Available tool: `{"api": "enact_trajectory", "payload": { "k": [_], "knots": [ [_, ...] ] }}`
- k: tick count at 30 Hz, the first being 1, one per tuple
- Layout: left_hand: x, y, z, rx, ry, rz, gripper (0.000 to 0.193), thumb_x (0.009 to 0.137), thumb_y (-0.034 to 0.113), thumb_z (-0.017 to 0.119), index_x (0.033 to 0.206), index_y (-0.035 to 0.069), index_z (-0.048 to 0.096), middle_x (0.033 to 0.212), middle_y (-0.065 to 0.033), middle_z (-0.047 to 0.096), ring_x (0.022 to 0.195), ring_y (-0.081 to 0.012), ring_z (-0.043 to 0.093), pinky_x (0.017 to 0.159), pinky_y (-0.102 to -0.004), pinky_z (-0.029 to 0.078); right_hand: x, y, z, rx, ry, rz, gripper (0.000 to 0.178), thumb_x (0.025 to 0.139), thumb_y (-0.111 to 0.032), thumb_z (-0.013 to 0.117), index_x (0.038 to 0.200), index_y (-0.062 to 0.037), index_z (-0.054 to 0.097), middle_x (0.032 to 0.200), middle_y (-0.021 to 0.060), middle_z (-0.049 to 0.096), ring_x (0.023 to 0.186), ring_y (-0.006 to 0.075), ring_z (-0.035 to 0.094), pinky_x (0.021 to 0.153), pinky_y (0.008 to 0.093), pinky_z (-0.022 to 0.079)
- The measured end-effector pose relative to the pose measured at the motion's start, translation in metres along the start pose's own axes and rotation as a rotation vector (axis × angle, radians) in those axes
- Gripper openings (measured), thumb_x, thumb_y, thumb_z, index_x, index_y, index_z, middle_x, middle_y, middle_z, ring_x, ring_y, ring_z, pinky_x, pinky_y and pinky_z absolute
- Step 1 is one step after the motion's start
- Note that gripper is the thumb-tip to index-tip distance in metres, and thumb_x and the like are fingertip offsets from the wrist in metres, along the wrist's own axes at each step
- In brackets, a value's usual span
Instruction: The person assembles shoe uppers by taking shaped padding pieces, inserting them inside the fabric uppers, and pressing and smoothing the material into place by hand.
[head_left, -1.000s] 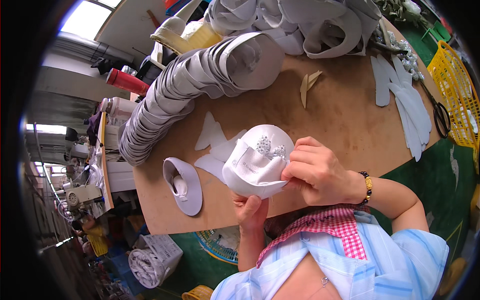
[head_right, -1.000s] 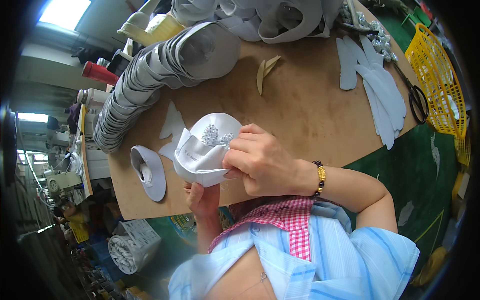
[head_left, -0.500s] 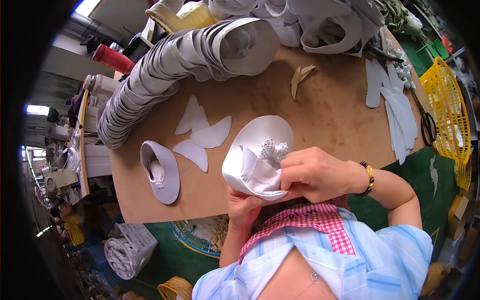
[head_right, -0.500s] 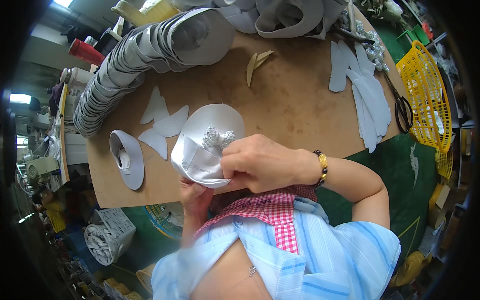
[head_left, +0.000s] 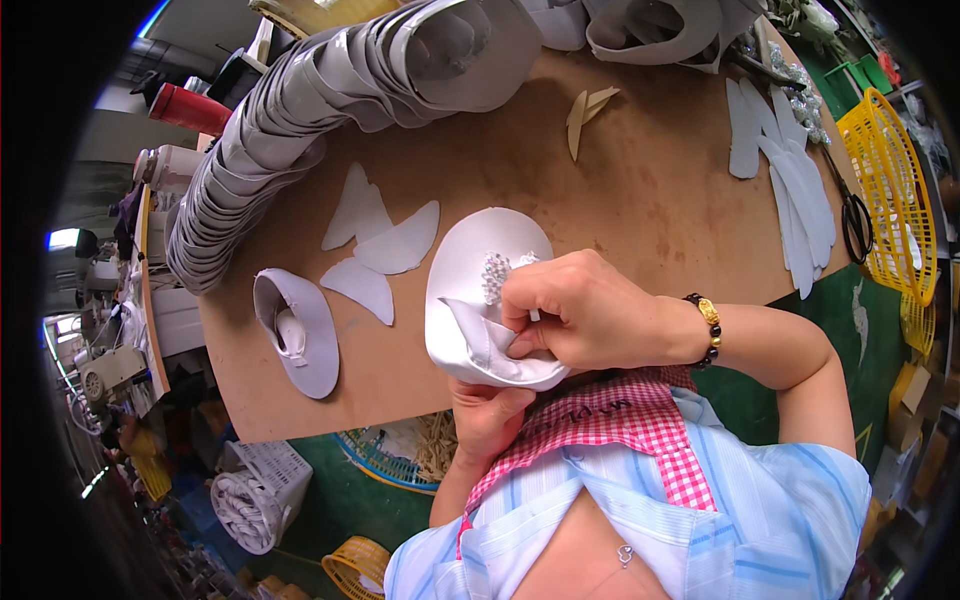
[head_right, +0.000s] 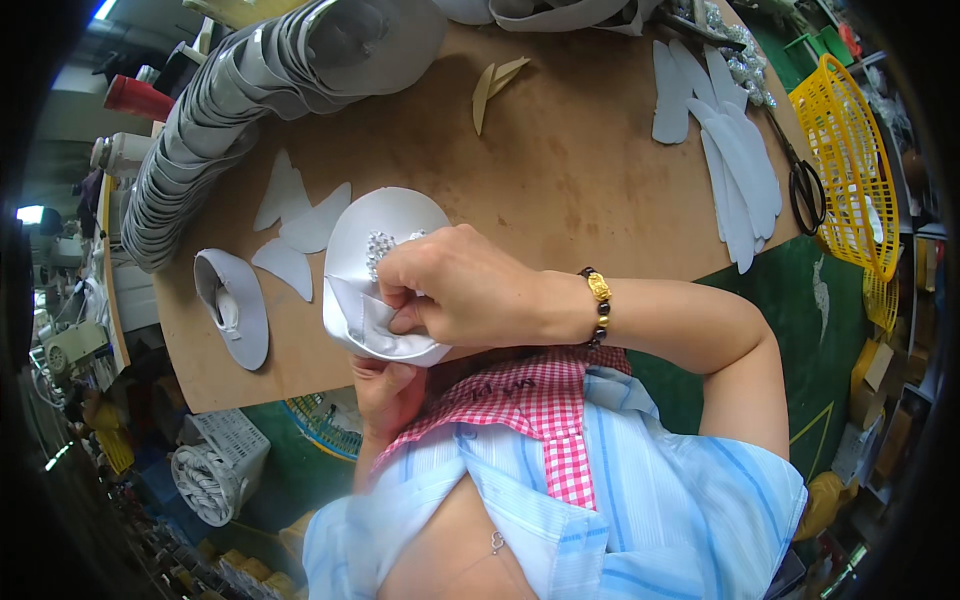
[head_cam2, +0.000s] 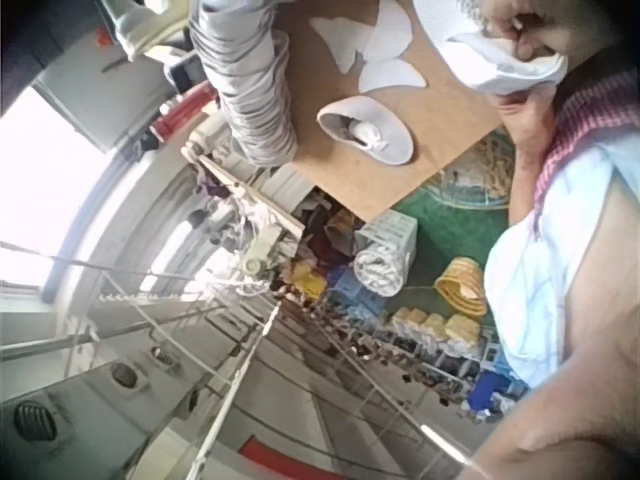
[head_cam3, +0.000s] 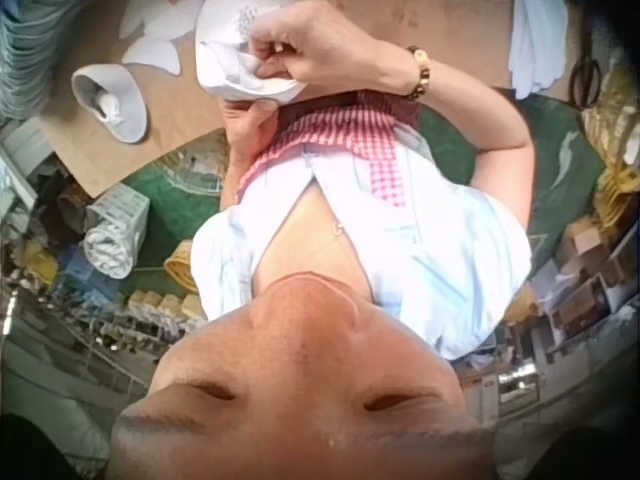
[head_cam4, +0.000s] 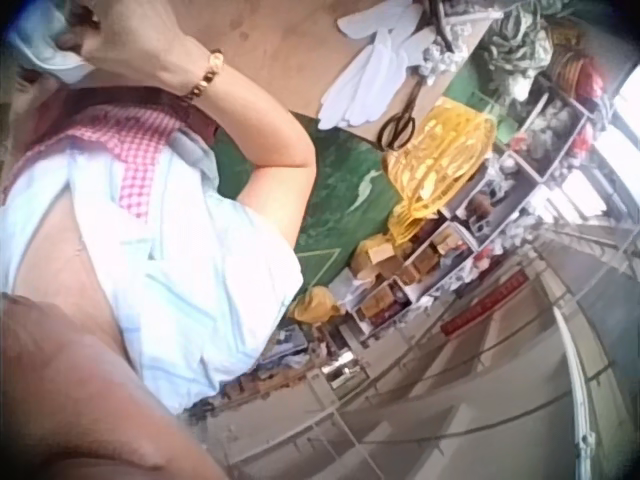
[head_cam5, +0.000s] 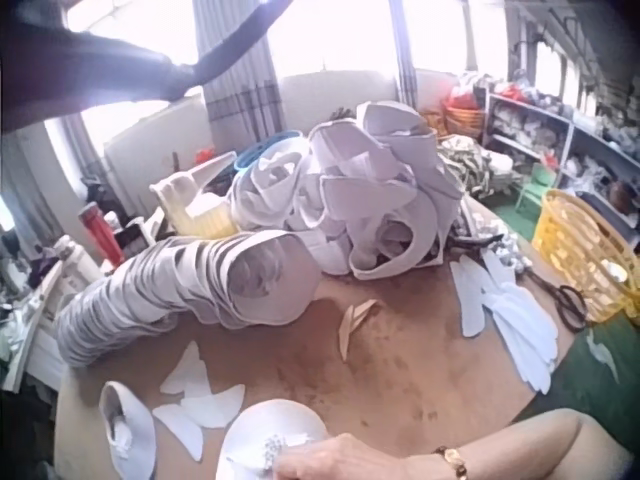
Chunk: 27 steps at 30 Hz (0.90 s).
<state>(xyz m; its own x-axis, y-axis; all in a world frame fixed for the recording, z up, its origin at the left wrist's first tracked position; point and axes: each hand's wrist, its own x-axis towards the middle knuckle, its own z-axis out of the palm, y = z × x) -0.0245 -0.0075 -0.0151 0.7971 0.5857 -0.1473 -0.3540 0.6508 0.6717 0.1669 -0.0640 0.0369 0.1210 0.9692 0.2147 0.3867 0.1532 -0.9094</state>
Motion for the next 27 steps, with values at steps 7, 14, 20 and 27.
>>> {"api": "enact_trajectory", "payload": {
  "k": [7,14,20,27],
  "knots": [
    [-0.005,-0.002,-0.005,-0.028,-0.066,-0.049,0.063,0.070,-0.005,0.078,0.128,0.003,0.054,0.126,-0.0094,0.059,0.115,-0.0221,0.057,0.102,-0.0385,0.044,0.010,0.000,-0.010,0.400,-0.014,0.252,0.009,0.072,0.004,0.072,0.078,0.0017,0.066,0.069,0.0019,0.063,0.067,0.0058,0.055,0.062,0.0241,0.045],
    [-0.013,-0.002,-0.004,-0.107,-0.037,0.021,0.063,0.071,-0.003,0.078,0.128,0.004,0.054,0.126,-0.0103,0.059,0.117,-0.0245,0.056,0.102,-0.0403,0.044,-0.001,-0.003,0.005,0.198,0.042,0.069,0.020,0.073,0.000,0.075,0.092,-0.0022,0.069,0.083,0.0056,0.065,0.072,0.0125,0.062,0.065,0.0238,0.050],
    [-0.014,-0.006,-0.008,-0.130,-0.051,0.010,0.058,0.081,0.010,0.073,0.133,0.006,0.049,0.133,-0.0123,0.053,0.121,-0.0284,0.053,0.105,-0.0464,0.041,-0.038,-0.012,0.017,-0.200,0.190,-0.314,0.035,0.070,-0.016,0.081,0.099,-0.0014,0.068,0.086,0.0104,0.064,0.074,0.0245,0.065,0.063,0.0322,0.052],
    [-0.013,0.013,0.006,0.141,-0.002,0.145,0.054,0.069,0.000,0.072,0.121,-0.002,0.058,0.120,-0.0190,0.061,0.112,-0.0305,0.060,0.100,-0.0448,0.046,-0.037,-0.014,0.012,-0.118,0.137,-0.259,0.026,0.065,-0.005,0.078,0.087,-0.0031,0.065,0.075,0.0080,0.059,0.064,0.0252,0.059,0.053,0.0331,0.046]
  ]
}}
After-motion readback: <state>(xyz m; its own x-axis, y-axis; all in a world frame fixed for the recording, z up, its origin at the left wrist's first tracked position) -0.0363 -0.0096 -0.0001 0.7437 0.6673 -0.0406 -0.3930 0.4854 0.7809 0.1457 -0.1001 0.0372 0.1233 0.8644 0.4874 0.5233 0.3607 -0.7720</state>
